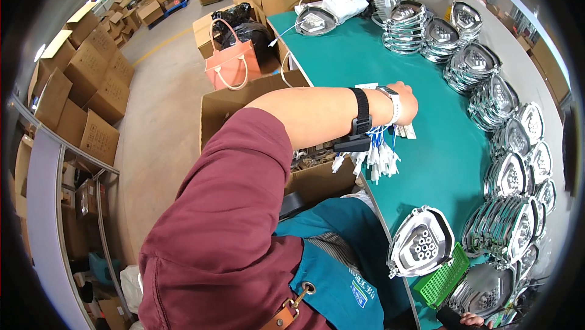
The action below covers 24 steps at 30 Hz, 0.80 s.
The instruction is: Using an electric screwdriver to attach electronic components and wiring to metal housings on an assembly line.
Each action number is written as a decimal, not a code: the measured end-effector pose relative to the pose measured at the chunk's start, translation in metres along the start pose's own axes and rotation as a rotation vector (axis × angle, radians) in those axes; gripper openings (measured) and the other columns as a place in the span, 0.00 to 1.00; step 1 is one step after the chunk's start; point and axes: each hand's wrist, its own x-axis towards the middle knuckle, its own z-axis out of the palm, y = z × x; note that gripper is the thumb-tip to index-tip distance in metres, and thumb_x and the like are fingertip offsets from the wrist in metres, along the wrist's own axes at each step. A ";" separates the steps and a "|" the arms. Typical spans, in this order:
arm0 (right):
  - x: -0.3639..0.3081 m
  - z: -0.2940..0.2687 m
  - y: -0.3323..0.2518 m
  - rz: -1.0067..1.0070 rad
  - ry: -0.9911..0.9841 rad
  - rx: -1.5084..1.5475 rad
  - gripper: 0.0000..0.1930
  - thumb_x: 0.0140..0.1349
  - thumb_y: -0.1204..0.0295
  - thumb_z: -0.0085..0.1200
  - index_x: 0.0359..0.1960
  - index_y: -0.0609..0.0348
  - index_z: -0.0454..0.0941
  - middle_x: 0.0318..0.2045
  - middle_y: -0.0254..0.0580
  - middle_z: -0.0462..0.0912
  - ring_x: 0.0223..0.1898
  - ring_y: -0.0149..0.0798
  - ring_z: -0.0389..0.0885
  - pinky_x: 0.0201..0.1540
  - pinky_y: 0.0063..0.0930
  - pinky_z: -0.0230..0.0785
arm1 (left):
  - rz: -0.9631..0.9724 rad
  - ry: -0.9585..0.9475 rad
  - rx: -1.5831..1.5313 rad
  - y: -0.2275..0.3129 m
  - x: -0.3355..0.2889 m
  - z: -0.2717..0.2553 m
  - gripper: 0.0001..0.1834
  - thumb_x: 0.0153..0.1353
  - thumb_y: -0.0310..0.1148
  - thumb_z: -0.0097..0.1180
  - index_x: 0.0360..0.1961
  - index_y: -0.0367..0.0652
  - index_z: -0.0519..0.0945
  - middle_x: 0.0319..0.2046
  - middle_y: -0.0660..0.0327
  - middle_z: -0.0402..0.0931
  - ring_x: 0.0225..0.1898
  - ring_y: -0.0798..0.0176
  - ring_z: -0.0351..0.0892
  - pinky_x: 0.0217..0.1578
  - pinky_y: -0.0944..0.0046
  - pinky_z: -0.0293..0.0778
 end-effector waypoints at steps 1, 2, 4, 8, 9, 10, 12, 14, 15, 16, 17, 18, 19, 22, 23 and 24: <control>0.001 0.001 0.002 0.004 -0.009 0.025 0.29 0.54 0.43 0.47 0.30 0.62 0.65 0.19 0.41 0.67 0.21 0.37 0.67 0.27 0.29 0.62 | -0.004 0.044 -0.045 -0.001 0.000 0.000 0.14 0.51 0.38 0.56 0.36 0.41 0.83 0.39 0.49 0.76 0.45 0.48 0.73 0.43 0.52 0.71; 0.002 0.003 0.004 0.010 -0.019 0.050 0.28 0.54 0.43 0.48 0.32 0.62 0.65 0.19 0.41 0.67 0.21 0.37 0.67 0.28 0.29 0.62 | -0.008 0.087 -0.090 -0.002 -0.001 0.000 0.15 0.51 0.38 0.57 0.36 0.41 0.82 0.39 0.50 0.76 0.44 0.49 0.73 0.43 0.52 0.71; 0.004 0.004 0.009 0.020 -0.034 0.096 0.28 0.54 0.45 0.48 0.35 0.62 0.63 0.20 0.41 0.67 0.22 0.37 0.67 0.29 0.29 0.62 | 0.017 0.148 -0.095 -0.002 -0.005 -0.006 0.16 0.51 0.39 0.59 0.37 0.40 0.81 0.39 0.51 0.76 0.44 0.50 0.73 0.42 0.52 0.71; 0.006 0.005 0.021 0.042 -0.058 0.186 0.29 0.54 0.47 0.50 0.40 0.62 0.61 0.22 0.41 0.67 0.24 0.37 0.66 0.30 0.30 0.62 | 0.106 0.482 -0.131 0.004 -0.019 -0.021 0.20 0.48 0.43 0.63 0.38 0.41 0.79 0.43 0.54 0.74 0.46 0.52 0.73 0.43 0.53 0.71; 0.006 0.003 0.025 0.046 -0.059 0.204 0.29 0.54 0.48 0.50 0.42 0.62 0.61 0.23 0.41 0.67 0.24 0.37 0.66 0.31 0.30 0.62 | 0.114 0.480 -0.132 0.009 -0.026 -0.030 0.20 0.48 0.43 0.63 0.38 0.41 0.79 0.43 0.54 0.74 0.46 0.52 0.73 0.43 0.53 0.71; 0.006 0.002 0.028 0.054 -0.063 0.222 0.29 0.54 0.49 0.51 0.43 0.62 0.60 0.23 0.41 0.67 0.25 0.37 0.66 0.31 0.30 0.62 | 0.194 0.673 -0.129 0.014 -0.036 -0.042 0.19 0.48 0.41 0.63 0.39 0.42 0.78 0.41 0.55 0.74 0.44 0.52 0.73 0.43 0.54 0.71; 0.006 0.002 0.033 0.069 -0.077 0.262 0.30 0.54 0.50 0.51 0.46 0.62 0.59 0.24 0.42 0.67 0.26 0.36 0.66 0.32 0.30 0.61 | 0.270 0.865 -0.128 0.024 -0.053 -0.062 0.19 0.49 0.40 0.64 0.39 0.42 0.76 0.39 0.57 0.73 0.42 0.53 0.73 0.43 0.56 0.71; 0.006 0.008 0.038 0.089 -0.098 0.304 0.31 0.54 0.51 0.52 0.49 0.62 0.58 0.25 0.42 0.67 0.26 0.36 0.66 0.33 0.30 0.61 | 0.395 1.233 -0.230 0.032 -0.065 -0.075 0.20 0.47 0.38 0.66 0.41 0.42 0.76 0.39 0.58 0.73 0.42 0.54 0.73 0.43 0.57 0.70; 0.003 0.011 0.037 0.095 -0.100 0.314 0.32 0.53 0.52 0.53 0.50 0.63 0.58 0.25 0.42 0.67 0.27 0.36 0.66 0.33 0.30 0.61 | 0.400 1.230 -0.242 0.038 -0.073 -0.079 0.20 0.47 0.38 0.66 0.41 0.42 0.76 0.39 0.58 0.73 0.42 0.54 0.73 0.43 0.57 0.70; 0.000 0.011 0.036 0.103 -0.100 0.319 0.32 0.53 0.52 0.53 0.52 0.63 0.57 0.26 0.42 0.67 0.27 0.36 0.66 0.34 0.30 0.61 | 0.437 1.256 -0.331 0.047 -0.082 -0.082 0.22 0.47 0.38 0.67 0.42 0.42 0.76 0.39 0.58 0.73 0.42 0.55 0.73 0.43 0.57 0.70; -0.003 0.011 0.033 0.109 -0.096 0.316 0.33 0.53 0.53 0.53 0.53 0.63 0.56 0.26 0.42 0.67 0.28 0.36 0.66 0.34 0.30 0.61 | 0.475 1.280 -0.430 0.054 -0.091 -0.083 0.24 0.46 0.38 0.68 0.44 0.42 0.76 0.39 0.58 0.73 0.41 0.55 0.73 0.42 0.58 0.70; -0.006 0.003 0.024 0.110 -0.093 0.291 0.34 0.53 0.54 0.54 0.55 0.63 0.56 0.27 0.42 0.68 0.28 0.36 0.66 0.35 0.30 0.61 | 0.488 1.277 -0.480 0.062 -0.100 -0.081 0.24 0.46 0.38 0.68 0.44 0.42 0.76 0.39 0.58 0.73 0.41 0.55 0.73 0.42 0.58 0.70; -0.010 -0.010 0.010 0.109 -0.081 0.248 0.35 0.53 0.54 0.54 0.56 0.63 0.55 0.27 0.42 0.68 0.29 0.36 0.66 0.35 0.31 0.61 | 0.559 1.189 -0.565 0.071 -0.108 -0.077 0.25 0.45 0.38 0.68 0.45 0.42 0.76 0.39 0.58 0.73 0.40 0.55 0.74 0.41 0.59 0.70; -0.010 -0.027 -0.049 0.016 -0.043 0.072 0.38 0.53 0.53 0.55 0.58 0.62 0.55 0.27 0.43 0.67 0.27 0.37 0.66 0.34 0.32 0.62 | 0.701 0.924 -0.671 0.088 -0.130 -0.054 0.27 0.43 0.38 0.70 0.46 0.42 0.78 0.40 0.57 0.74 0.37 0.55 0.74 0.38 0.59 0.70; -0.007 -0.008 -0.049 -0.030 -0.016 0.020 0.39 0.53 0.50 0.55 0.58 0.62 0.55 0.25 0.44 0.66 0.25 0.37 0.66 0.33 0.34 0.62 | 0.721 0.863 -0.649 0.092 -0.133 -0.048 0.26 0.43 0.38 0.69 0.45 0.42 0.78 0.39 0.57 0.74 0.37 0.54 0.74 0.39 0.59 0.69; -0.003 0.000 -0.054 -0.056 -0.034 0.015 0.39 0.52 0.50 0.55 0.58 0.62 0.55 0.25 0.44 0.66 0.25 0.37 0.67 0.33 0.34 0.62 | 0.693 0.794 -0.657 0.095 -0.135 -0.037 0.25 0.44 0.39 0.68 0.45 0.43 0.78 0.39 0.58 0.74 0.37 0.54 0.73 0.39 0.58 0.69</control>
